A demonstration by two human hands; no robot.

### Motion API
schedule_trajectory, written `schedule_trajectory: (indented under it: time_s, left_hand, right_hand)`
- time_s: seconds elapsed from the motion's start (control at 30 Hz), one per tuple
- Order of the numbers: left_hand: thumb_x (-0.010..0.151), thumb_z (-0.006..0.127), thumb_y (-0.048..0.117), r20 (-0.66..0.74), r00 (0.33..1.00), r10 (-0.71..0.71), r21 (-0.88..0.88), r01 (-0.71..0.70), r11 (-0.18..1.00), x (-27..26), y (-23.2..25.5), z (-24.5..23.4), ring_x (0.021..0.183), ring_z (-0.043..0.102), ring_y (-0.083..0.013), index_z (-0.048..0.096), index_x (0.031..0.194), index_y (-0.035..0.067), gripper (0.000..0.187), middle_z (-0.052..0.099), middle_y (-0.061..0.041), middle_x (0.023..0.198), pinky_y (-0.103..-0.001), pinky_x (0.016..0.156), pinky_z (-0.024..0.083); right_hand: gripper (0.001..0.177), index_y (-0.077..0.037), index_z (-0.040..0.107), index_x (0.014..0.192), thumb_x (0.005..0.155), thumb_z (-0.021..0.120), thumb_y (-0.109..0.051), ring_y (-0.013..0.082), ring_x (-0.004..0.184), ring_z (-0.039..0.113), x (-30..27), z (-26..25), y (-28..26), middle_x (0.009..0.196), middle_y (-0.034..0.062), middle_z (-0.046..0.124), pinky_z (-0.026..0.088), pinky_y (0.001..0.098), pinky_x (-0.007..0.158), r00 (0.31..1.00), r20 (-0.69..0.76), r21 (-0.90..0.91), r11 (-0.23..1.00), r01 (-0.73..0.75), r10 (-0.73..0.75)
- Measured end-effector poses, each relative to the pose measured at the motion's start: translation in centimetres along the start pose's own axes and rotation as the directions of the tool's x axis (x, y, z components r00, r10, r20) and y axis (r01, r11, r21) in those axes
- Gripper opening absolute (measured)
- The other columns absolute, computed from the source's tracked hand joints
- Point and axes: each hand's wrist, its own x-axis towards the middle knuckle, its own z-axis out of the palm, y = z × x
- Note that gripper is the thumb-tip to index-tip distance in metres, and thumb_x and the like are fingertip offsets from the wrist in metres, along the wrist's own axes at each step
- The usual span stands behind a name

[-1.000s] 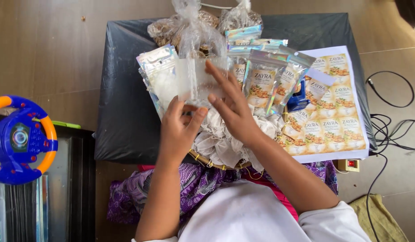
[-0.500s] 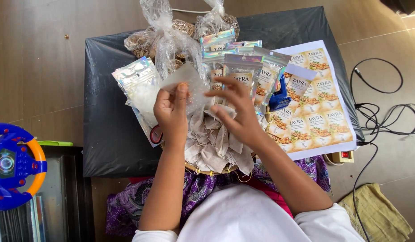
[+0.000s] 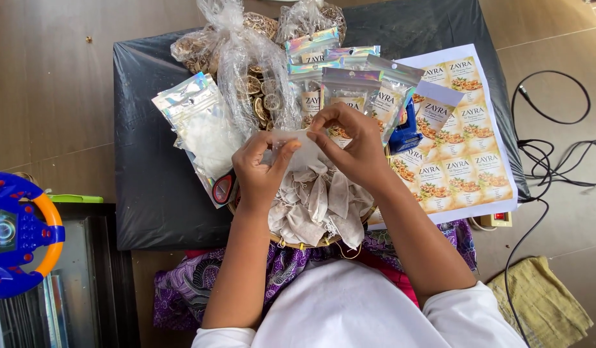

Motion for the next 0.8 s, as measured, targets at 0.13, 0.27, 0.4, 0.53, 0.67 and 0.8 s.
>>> schedule_trajectory:
  time_s: [0.13, 0.27, 0.4, 0.53, 0.67, 0.8]
  left_hand:
    - [0.089, 0.083, 0.031, 0.002, 0.998, -0.058, -0.107, 0.058, 0.993, -0.5, -0.6, -0.3, 0.067, 0.066, -0.0151, 0.075, 0.087, 0.01, 0.023, 0.07, -0.006, 0.073, -0.033, 0.066, 0.056]
    - [0.093, 0.079, 0.021, -0.084, 0.978, -0.193, -0.159, 0.178, 0.971, -1.0, -1.1, -0.6, 0.072, 0.064, -0.0077, 0.073, 0.087, 0.009, 0.016, 0.072, -0.005, 0.075, -0.029, 0.067, 0.055]
    - [0.091, 0.082, 0.018, -0.168, 0.967, -0.192, -0.093, 0.178, 0.98, -1.3, -1.7, -0.6, 0.077, 0.059, -0.0013, 0.069, 0.086, 0.008, 0.018, 0.07, -0.006, 0.074, -0.024, 0.068, 0.052]
    - [0.09, 0.085, 0.02, -0.154, 0.974, -0.167, -0.053, 0.161, 0.986, -1.6, -2.8, -0.5, 0.069, 0.067, -0.0149, 0.068, 0.083, 0.007, 0.023, 0.071, -0.009, 0.075, -0.031, 0.066, 0.054]
    - [0.09, 0.085, 0.017, -0.153, 0.985, -0.079, -0.04, 0.073, 0.996, -1.1, -2.5, -0.4, 0.066, 0.067, -0.019, 0.066, 0.08, 0.005, 0.024, 0.069, -0.009, 0.072, -0.032, 0.068, 0.056]
    - [0.092, 0.083, 0.02, -0.143, 0.989, -0.03, 0.001, 0.031, 1.0, -1.4, -2.4, -0.5, 0.065, 0.067, -0.0238, 0.065, 0.08, 0.006, 0.026, 0.068, -0.009, 0.073, -0.034, 0.068, 0.055]
  right_hand:
    - [0.015, 0.001, 0.06, 0.097, 0.093, 0.074, 0.005, 0.021, 0.087, 0.074, 0.1, 0.3, 0.5, 0.096, 0.0153, 0.071, 0.061, 0.0351, 0.085, 0.996, -0.055, 0.211, 0.976, -0.061, 0.074]
    - [0.019, -0.001, 0.057, 0.105, 0.096, 0.074, -0.004, 0.0188, 0.087, 0.072, 0.7, -0.2, -1.4, 0.094, 0.0136, 0.07, 0.059, 0.0329, 0.081, 0.975, 0.022, 0.129, 0.967, -0.22, 0.219]
    - [0.024, 0.004, 0.062, 0.109, 0.091, 0.075, -0.005, 0.0308, 0.078, 0.071, 1.0, -1.8, -5.0, 0.092, 0.0207, 0.071, 0.058, 0.0417, 0.072, 0.939, 0.083, -0.312, 0.903, -0.295, 0.335]
    - [0.017, 0.008, 0.07, 0.102, 0.086, 0.073, 0.002, 0.0368, 0.077, 0.071, 0.3, -4.3, -7.0, 0.09, 0.0257, 0.071, 0.058, 0.0469, 0.072, 0.885, 0.157, -0.421, 0.84, -0.342, 0.439]
    - [0.035, 0.003, 0.072, 0.104, 0.075, 0.085, -0.011, 0.0426, 0.086, 0.07, -0.7, -5.7, -8.3, 0.102, 0.0275, 0.07, 0.059, 0.0507, 0.075, 0.787, 0.367, -0.512, 0.814, -0.275, 0.497]
    - [0.054, -0.007, 0.074, 0.109, 0.062, 0.096, -0.021, 0.0453, 0.111, 0.061, -3.1, -5.2, -8.4, 0.123, 0.0239, 0.062, 0.057, 0.0539, 0.089, 0.687, 0.565, -0.579, 0.813, -0.063, 0.456]
